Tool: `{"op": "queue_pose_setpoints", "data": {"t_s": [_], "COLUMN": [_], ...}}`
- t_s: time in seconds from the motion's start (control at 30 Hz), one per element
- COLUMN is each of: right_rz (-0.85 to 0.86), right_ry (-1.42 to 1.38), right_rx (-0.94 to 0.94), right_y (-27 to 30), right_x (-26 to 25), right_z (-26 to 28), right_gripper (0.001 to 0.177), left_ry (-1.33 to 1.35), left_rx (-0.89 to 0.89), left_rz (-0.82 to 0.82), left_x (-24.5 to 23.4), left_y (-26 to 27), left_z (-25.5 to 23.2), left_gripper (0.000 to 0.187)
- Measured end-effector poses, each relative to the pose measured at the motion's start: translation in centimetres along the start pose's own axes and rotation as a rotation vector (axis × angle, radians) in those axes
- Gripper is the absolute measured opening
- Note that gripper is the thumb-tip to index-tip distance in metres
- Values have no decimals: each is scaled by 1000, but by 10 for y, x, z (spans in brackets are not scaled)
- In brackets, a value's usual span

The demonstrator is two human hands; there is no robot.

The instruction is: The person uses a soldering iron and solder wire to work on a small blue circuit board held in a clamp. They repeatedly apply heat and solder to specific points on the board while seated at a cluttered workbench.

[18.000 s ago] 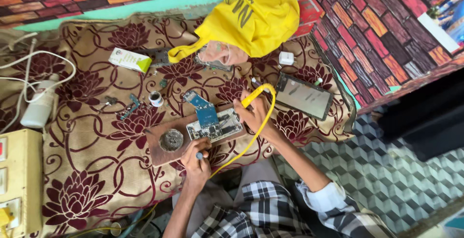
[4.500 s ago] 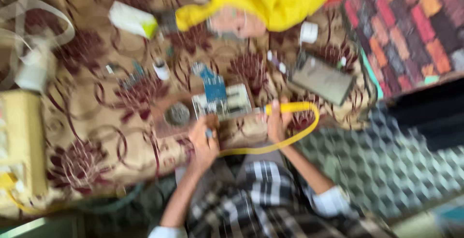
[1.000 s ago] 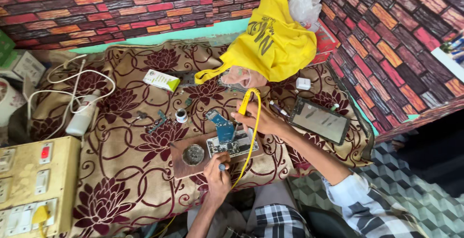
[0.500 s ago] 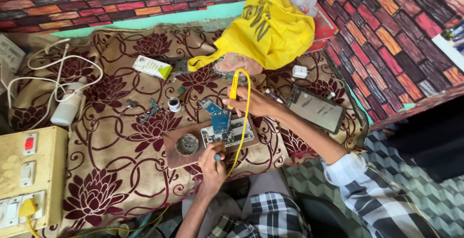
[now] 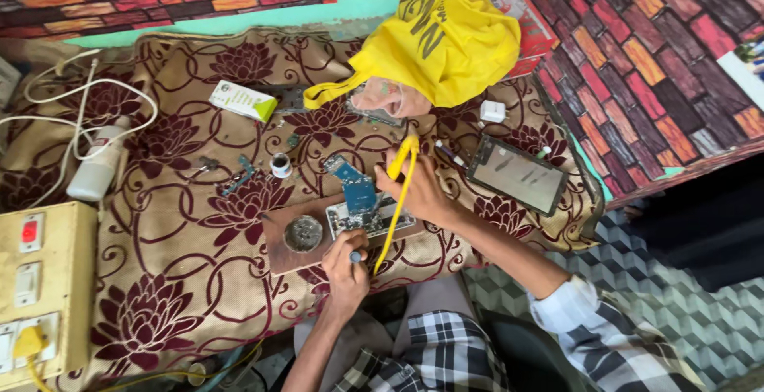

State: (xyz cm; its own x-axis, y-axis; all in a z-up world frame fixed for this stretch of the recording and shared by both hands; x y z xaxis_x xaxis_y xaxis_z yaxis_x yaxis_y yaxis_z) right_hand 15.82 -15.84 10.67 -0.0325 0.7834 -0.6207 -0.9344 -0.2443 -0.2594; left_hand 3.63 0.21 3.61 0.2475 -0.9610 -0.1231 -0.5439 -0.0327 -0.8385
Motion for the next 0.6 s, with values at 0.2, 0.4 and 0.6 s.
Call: {"op": "queue_pose_setpoints", "data": {"t_s": [0.2, 0.4, 0.6], "right_rz": [247, 225, 185], "right_ry": [-50, 25, -45], "right_rx": [40, 24, 122], "right_y": [-2, 4, -2], "right_x": [-15, -17, 1], "right_z": [-6, 2, -10], "right_gripper": [28, 33, 33], "left_ry": [-1, -33, -43], "left_rx": [7, 71, 22], "left_rz": [22, 22, 27], "left_x": [-2, -3, -2], "left_y": [-4, 0, 4], "left_z": [-2, -1, 0], "left_gripper": [17, 15, 15]}}
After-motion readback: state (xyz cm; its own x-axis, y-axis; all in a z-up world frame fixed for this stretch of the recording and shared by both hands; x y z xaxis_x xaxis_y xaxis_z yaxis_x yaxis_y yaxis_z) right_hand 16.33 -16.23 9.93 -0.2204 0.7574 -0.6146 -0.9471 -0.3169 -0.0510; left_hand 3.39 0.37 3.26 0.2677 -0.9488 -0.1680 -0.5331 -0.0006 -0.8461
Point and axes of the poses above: each hand's wrist, its own y-axis away from the middle knuckle, its own x-axis out of the palm, z = x × y, the point moved 5 cm from there along -y, towards the middle knuckle, and after that the axes turned 14 degrees about x, right-handed, at the moved point
